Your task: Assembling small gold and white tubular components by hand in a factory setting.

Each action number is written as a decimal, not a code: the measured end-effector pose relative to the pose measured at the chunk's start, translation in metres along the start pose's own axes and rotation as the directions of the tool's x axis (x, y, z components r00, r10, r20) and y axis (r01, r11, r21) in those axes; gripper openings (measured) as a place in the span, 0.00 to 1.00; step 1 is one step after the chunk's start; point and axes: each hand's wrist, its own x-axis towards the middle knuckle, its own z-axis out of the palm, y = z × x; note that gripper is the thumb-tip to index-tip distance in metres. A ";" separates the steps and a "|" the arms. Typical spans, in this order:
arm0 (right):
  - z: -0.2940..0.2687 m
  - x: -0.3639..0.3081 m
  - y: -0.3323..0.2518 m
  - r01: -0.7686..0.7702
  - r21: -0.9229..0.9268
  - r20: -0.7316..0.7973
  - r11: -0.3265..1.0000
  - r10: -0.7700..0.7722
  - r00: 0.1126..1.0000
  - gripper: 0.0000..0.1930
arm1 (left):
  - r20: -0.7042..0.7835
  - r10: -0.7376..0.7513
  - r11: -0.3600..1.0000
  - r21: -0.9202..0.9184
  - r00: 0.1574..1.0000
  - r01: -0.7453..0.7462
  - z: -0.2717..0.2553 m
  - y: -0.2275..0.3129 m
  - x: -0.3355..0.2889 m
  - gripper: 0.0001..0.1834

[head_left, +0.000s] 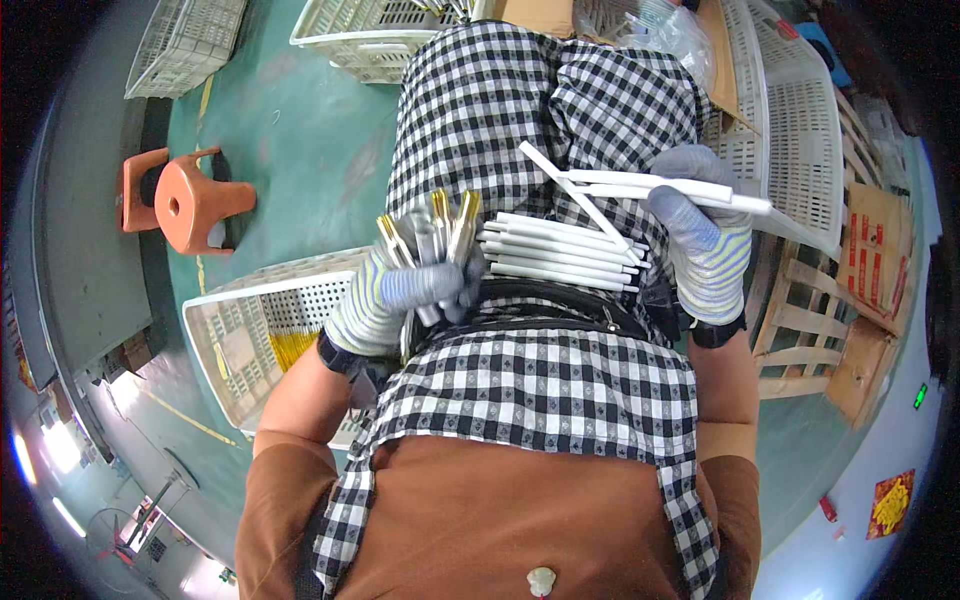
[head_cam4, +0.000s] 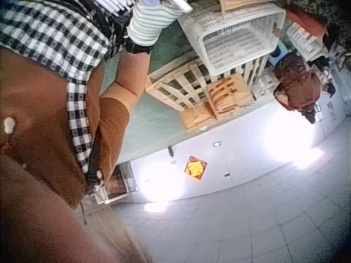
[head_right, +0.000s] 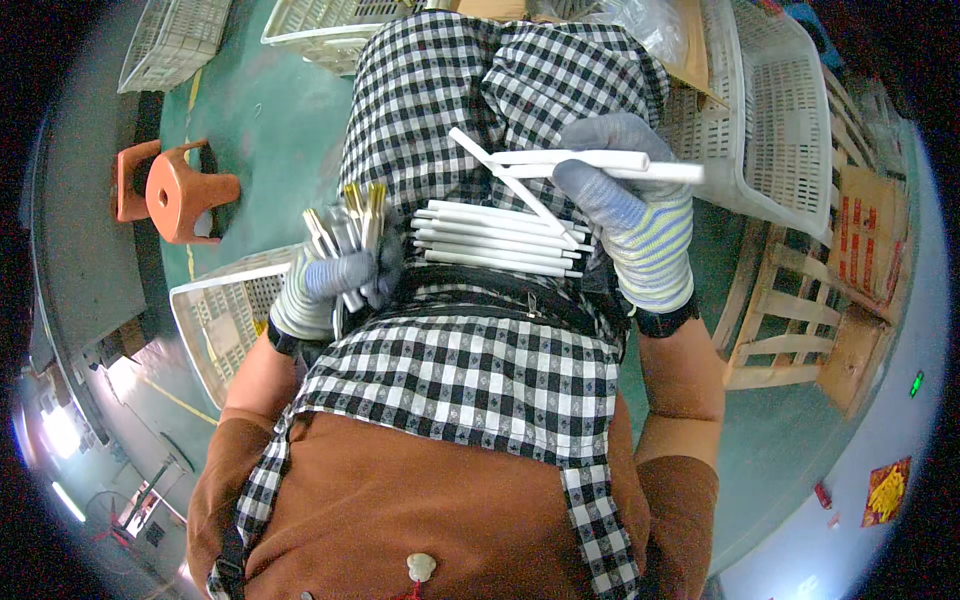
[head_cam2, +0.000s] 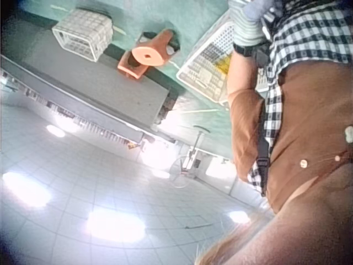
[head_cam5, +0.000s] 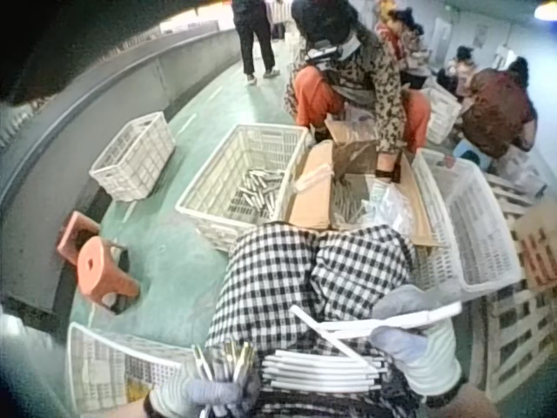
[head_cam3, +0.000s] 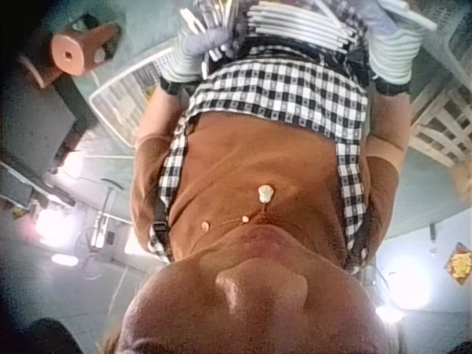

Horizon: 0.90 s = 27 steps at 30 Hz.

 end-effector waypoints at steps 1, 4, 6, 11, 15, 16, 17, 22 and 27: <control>0.000 -0.002 0.002 0.001 0.001 -0.004 1.000 -0.001 1.000 0.11 | -0.040 0.025 0.992 0.128 0.999 -0.019 -0.001 0.010 0.003 0.22; -0.007 -0.007 0.005 -0.013 0.039 -0.083 0.999 0.017 0.996 0.09 | -0.179 0.215 0.936 0.318 0.960 -0.151 -0.008 0.008 0.012 0.13; -0.014 -0.009 0.005 -0.092 -0.006 -0.069 0.996 0.092 0.993 0.08 | -0.217 0.256 0.914 0.371 0.942 -0.163 -0.008 0.012 0.018 0.12; -0.020 -0.009 0.008 -0.050 -0.600 0.119 0.798 0.151 0.981 0.12 | -0.024 0.113 0.860 0.502 0.993 -0.086 -0.009 0.024 0.031 0.20; -0.001 -0.009 0.005 0.211 -0.857 0.299 0.470 0.119 0.947 0.12 | 0.072 0.136 0.860 0.486 0.988 -0.154 -0.001 0.027 0.036 0.22; -0.004 -0.010 0.002 0.210 -0.855 0.299 0.474 0.119 0.947 0.12 | 0.059 0.092 0.867 0.487 0.994 -0.109 -0.002 0.029 0.034 0.23; -0.009 -0.012 -0.004 0.209 -0.834 0.306 0.511 0.114 0.945 0.12 | 0.056 0.090 0.866 0.489 0.994 -0.106 -0.002 0.031 0.030 0.23; -0.035 -0.030 -0.045 0.042 -0.707 0.186 0.706 0.128 0.974 0.08 | 0.115 0.096 0.782 0.606 0.989 -0.147 -0.008 0.036 0.019 0.22; -0.035 -0.040 -0.067 -0.185 -0.423 0.119 0.887 0.257 0.959 0.09 | 0.400 0.216 0.510 0.731 0.890 -0.453 -0.013 0.034 0.025 0.20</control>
